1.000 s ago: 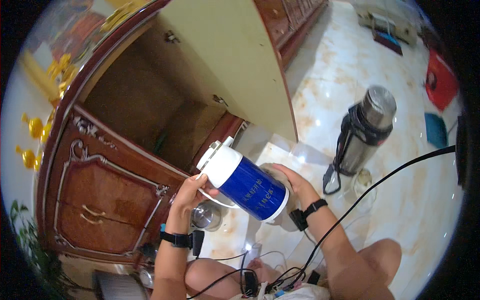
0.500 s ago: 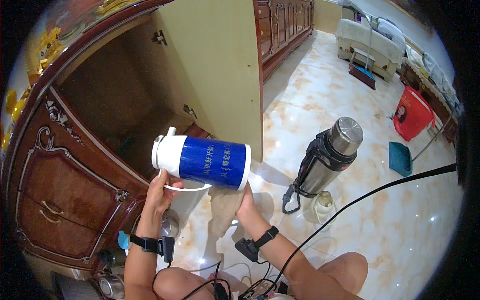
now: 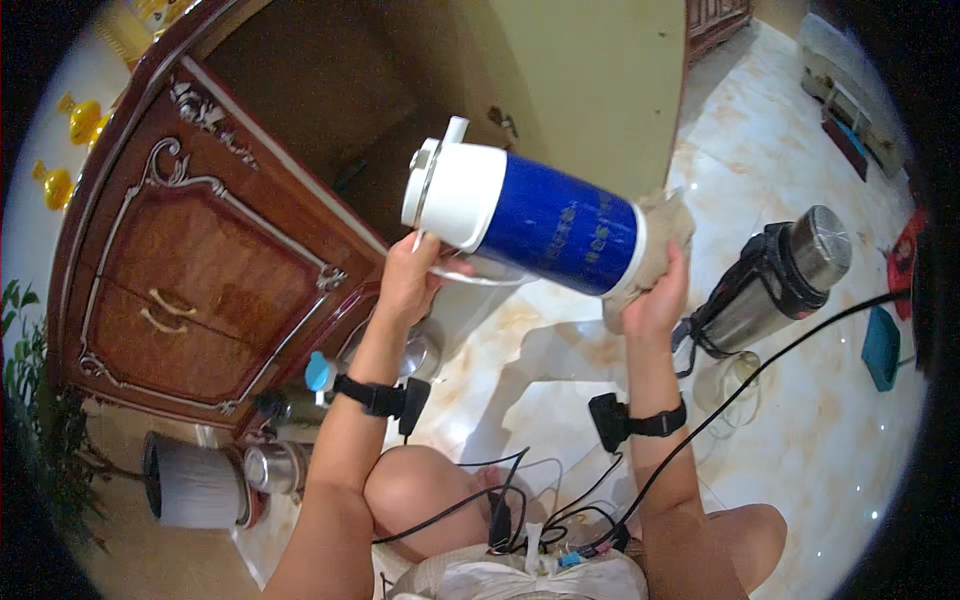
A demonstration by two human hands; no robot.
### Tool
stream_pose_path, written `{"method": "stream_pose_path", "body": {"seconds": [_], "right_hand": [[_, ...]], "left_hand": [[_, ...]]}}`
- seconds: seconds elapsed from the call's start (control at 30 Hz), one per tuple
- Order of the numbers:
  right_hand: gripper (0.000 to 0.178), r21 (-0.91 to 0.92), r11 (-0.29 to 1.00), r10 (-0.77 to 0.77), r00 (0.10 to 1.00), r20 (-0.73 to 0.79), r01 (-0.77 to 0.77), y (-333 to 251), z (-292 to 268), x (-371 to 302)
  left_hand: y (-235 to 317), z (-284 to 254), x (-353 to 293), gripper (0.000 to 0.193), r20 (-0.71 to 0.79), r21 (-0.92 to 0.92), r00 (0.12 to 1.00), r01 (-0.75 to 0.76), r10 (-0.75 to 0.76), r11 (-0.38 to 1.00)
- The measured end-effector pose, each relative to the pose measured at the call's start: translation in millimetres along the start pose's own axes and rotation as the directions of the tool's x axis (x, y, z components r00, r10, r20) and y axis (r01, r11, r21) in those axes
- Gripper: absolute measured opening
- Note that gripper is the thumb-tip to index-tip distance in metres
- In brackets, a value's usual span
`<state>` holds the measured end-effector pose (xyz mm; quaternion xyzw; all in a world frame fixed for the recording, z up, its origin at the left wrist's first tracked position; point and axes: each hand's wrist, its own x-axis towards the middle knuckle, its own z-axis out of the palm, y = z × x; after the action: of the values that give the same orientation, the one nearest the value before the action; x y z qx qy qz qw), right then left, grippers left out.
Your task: The person is cleaning several containers and thermoses with a cloth.
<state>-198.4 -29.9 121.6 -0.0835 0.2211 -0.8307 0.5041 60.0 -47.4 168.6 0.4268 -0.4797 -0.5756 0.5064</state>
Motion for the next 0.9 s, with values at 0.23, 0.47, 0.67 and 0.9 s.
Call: {"method": "stream_pose_path", "body": {"seconds": [0.23,0.47,0.67,0.9], "right_hand": [[0.04,-0.311,0.939,-0.141,0.989,0.051,0.15,12.5,-5.9,0.2],[0.054,-0.775,0.622,-0.067,0.993,0.093,0.115,75.9,-8.1,-55.6],[0.035,-0.743,0.554,0.125,0.844,0.521,0.377,84.1,5.3,-89.2],[0.033,-0.924,0.068,0.752,0.59,0.295,0.375,75.3,-32.4,-82.8]], "left_hand": [[18.2,12.6,-24.6,0.02,-0.024,0.184,0.992,-0.119,0.125,0.976],[-9.6,38.1,-17.4,0.024,-0.18,0.306,0.984,0.06,-0.004,0.95],[-34.7,1.3,-0.5,0.028,-0.232,0.123,0.966,0.141,-0.109,0.982],[-40.0,-0.8,15.4,0.029,-0.293,0.349,0.956,0.136,-0.03,0.927]]}}
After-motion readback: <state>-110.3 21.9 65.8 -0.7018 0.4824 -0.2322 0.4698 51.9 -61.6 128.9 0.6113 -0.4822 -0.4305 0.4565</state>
